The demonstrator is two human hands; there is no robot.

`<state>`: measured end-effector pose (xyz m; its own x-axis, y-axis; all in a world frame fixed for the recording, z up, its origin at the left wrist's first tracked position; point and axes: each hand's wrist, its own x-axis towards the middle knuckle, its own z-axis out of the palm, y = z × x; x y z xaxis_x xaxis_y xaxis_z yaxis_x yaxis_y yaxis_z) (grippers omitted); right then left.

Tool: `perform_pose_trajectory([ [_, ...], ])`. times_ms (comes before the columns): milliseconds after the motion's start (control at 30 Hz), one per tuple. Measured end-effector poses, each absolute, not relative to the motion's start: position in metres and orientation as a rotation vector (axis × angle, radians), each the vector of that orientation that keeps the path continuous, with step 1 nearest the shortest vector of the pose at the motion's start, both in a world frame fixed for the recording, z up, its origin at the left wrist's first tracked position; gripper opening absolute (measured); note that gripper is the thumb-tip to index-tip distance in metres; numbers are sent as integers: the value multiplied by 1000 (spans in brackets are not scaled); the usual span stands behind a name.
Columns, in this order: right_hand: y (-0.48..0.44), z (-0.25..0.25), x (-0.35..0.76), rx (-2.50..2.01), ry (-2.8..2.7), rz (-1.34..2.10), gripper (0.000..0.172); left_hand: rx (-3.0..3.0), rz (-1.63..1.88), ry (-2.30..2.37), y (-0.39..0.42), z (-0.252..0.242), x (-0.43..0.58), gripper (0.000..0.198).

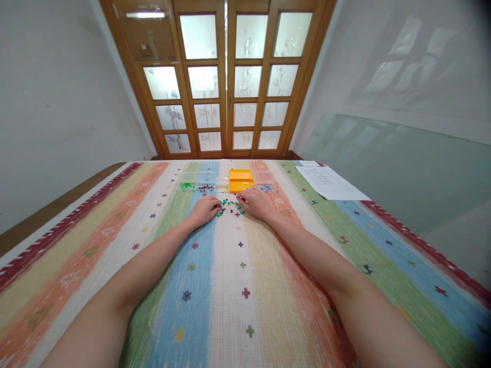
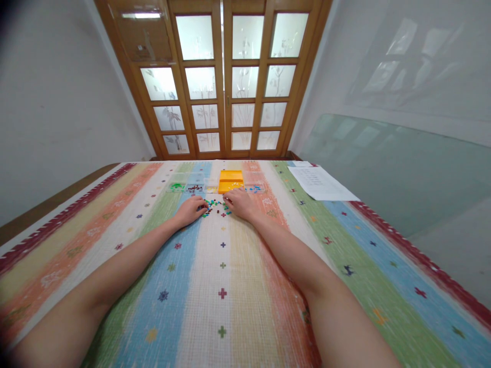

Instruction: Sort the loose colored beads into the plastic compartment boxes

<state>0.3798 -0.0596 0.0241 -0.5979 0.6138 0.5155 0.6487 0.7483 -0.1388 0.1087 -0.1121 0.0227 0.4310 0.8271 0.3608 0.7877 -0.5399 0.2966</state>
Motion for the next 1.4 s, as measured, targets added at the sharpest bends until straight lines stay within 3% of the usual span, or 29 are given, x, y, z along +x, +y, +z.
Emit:
perform_pose_trajectory([
  [300, -78, 36, 365, -630, -2458, -275, 16, 2062, 1069, 1338, -119, 26, 133, 16],
  [533, -85, 38, 363, -552, -2488, -311, 7, 1851, 1124, 1269, -118, 19, 140, 23],
  [967, -87, 38, 362, -634, -2538, -203, 17, 1861, 1089, 1253, -118, 18, 141, 32],
  [1167, -61, 31, 383, -971, -2202, -63, 18, 2177, 1026, 1344, -123, 27, 134, 27],
  [1400, -22, 21, 434, -1559, -1683, 110, 33, 2631, 740, 1339, -125, 27, 120, 46],
])
